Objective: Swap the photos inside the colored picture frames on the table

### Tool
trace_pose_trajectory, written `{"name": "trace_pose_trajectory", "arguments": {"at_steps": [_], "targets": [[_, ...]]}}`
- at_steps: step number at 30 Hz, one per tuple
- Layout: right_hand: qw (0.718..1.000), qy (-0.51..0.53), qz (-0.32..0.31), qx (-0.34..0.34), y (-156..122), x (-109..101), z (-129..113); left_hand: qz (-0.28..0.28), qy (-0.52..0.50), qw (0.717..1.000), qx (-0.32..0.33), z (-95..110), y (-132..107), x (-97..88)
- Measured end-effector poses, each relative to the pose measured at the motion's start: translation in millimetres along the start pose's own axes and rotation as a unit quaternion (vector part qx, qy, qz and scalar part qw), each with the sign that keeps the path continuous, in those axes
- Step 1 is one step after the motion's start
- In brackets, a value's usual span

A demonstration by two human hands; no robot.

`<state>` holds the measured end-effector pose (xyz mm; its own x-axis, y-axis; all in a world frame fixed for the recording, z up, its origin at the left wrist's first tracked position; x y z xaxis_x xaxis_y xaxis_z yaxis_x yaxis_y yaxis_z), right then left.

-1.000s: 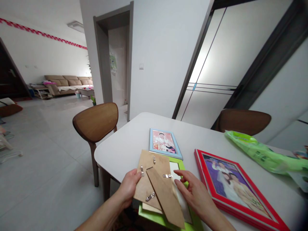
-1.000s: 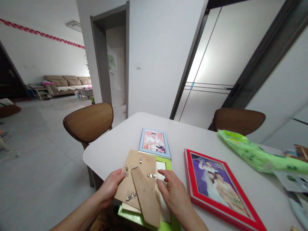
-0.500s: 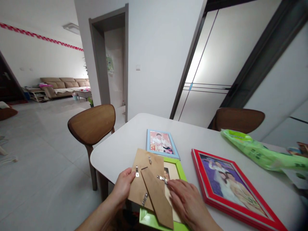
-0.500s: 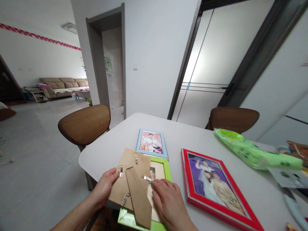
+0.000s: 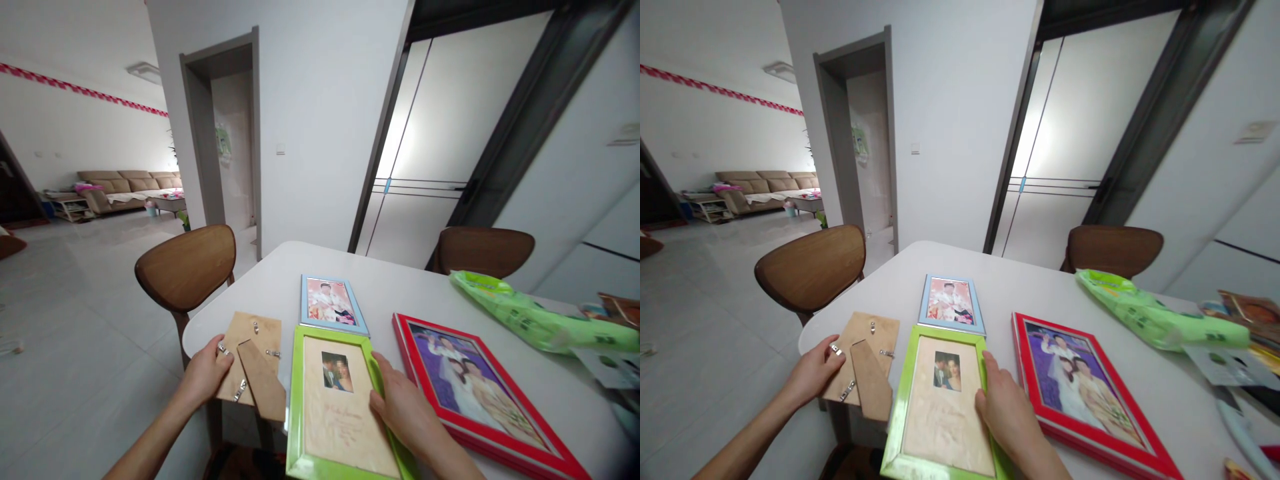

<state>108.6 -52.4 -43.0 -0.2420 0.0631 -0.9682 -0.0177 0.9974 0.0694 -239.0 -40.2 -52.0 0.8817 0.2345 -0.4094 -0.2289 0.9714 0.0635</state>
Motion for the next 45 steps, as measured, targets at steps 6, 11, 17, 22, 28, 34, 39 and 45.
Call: {"name": "trace_pose_trajectory", "arguments": {"at_steps": [6,11,17,22,28,34,39,45], "targets": [[0.952,0.282,-0.014,0.117,-1.9,-16.2,1.6,-0.025,0.074,0.989,0.126,45.1,-35.7,39.7],[0.829,0.532,-0.073,0.155,-15.9,-27.4,-12.2,-0.228,0.077,0.912,0.333,93.6,-100.0,122.0],[0.841,0.527,-0.07,0.103,-17.1,-30.6,-13.5,-0.214,0.046,0.862,0.457,120.0,-117.7,146.3],[0.963,0.259,-0.022,0.065,-0.1,-17.3,8.6,-0.085,-0.01,0.926,0.368,120.4,-106.1,92.1],[1.0,0.012,0.019,0.003,4.2,-0.6,13.4,-0.022,-0.118,0.989,0.091,67.5,-83.0,39.2],[0.997,-0.064,-0.006,-0.036,2.3,5.5,8.1,-0.053,-0.012,0.998,0.044,25.2,-77.8,32.9],[0.993,-0.041,0.086,-0.07,1.1,-4.6,-2.6,-0.071,0.142,0.983,0.091,21.1,-82.0,30.9],[0.915,0.396,-0.069,0.046,-1.2,17.5,-47.9,-0.077,0.236,0.947,0.204,39.3,-95.1,38.4]]}}
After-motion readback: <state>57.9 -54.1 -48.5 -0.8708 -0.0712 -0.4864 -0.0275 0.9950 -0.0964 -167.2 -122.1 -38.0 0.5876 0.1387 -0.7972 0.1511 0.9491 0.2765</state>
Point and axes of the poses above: each hand's wrist, its own y-axis towards the middle knuckle, its own x-axis out of the palm, z = x × y, the point moved 3 cm from there along y, towards the middle knuckle, and after that the axes turned 7 degrees about -y, right-handed, at the moved point
